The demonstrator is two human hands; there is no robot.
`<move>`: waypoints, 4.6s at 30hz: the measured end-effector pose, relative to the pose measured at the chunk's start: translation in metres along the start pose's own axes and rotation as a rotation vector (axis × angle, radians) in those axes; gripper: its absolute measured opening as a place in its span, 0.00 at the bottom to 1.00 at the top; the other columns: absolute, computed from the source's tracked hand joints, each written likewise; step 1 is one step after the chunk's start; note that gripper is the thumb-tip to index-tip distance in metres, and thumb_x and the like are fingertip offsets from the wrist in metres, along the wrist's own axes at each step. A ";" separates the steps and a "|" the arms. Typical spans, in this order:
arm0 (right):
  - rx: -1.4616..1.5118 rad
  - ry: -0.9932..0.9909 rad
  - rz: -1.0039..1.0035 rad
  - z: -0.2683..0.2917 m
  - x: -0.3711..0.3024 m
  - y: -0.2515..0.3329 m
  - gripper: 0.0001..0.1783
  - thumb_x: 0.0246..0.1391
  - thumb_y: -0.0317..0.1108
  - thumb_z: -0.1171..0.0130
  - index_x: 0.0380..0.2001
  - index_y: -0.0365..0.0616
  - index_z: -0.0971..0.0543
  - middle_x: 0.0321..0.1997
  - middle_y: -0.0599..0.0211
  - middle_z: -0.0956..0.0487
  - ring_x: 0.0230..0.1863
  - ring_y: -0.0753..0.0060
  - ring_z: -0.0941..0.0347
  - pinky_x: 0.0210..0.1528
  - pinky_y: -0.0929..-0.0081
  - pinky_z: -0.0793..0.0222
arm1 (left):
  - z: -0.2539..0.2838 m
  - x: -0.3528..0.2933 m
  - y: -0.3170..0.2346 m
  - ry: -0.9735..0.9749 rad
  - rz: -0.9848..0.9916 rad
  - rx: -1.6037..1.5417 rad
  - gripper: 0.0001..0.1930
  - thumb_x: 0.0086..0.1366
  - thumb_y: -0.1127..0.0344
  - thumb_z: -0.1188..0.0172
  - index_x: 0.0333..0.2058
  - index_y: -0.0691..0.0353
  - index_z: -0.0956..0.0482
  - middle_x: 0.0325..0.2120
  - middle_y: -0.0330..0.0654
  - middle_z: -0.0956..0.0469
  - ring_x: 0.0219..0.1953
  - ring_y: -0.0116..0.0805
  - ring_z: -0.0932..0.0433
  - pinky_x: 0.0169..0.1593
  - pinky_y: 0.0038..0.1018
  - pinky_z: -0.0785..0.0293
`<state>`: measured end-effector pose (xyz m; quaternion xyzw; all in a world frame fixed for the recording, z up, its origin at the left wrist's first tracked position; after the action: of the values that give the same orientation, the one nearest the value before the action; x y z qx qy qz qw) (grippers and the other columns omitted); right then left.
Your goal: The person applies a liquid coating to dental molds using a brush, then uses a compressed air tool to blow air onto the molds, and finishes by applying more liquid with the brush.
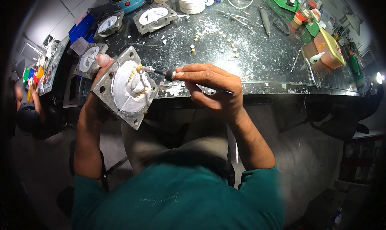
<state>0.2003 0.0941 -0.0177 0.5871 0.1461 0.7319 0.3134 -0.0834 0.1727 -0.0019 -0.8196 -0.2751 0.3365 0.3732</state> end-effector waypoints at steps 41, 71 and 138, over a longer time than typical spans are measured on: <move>0.898 -0.603 -0.257 -0.086 -0.024 0.013 0.20 0.74 0.41 0.53 0.56 0.34 0.29 0.49 0.56 0.19 0.47 0.63 0.17 0.55 0.53 0.18 | -0.045 0.046 0.074 0.472 -0.403 -0.980 0.36 0.75 0.38 0.62 0.71 0.56 0.40 0.69 0.53 0.38 0.70 0.59 0.38 0.68 0.58 0.37; 0.045 -0.030 -0.046 -0.021 -0.014 0.019 0.21 0.42 0.16 0.39 0.43 0.33 0.14 0.39 0.55 0.14 0.37 0.64 0.17 0.42 0.72 0.22 | -0.020 0.018 0.057 -0.092 -1.122 -0.149 0.50 0.68 0.28 0.54 0.76 0.51 0.63 0.74 0.50 0.50 0.73 0.60 0.46 0.67 0.74 0.48; -0.080 0.001 0.049 -0.032 -0.031 0.037 0.16 0.40 0.17 0.28 0.35 0.46 0.10 0.43 0.62 0.15 0.42 0.69 0.16 0.52 0.72 0.17 | -0.026 0.016 0.064 -0.176 -1.075 -0.142 0.45 0.72 0.33 0.56 0.76 0.52 0.58 0.73 0.43 0.47 0.72 0.53 0.43 0.69 0.66 0.43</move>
<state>0.1625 0.0515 -0.0288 0.5772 0.1023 0.7449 0.3186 -0.0415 0.1362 -0.0455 -0.5556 -0.7072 0.1463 0.4120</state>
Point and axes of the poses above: each hand's wrist, its own x-axis towards the middle knuckle, its own z-axis out of the back of the hand, y = z × x, the point moved 2 cm from there along x, towards the middle knuckle
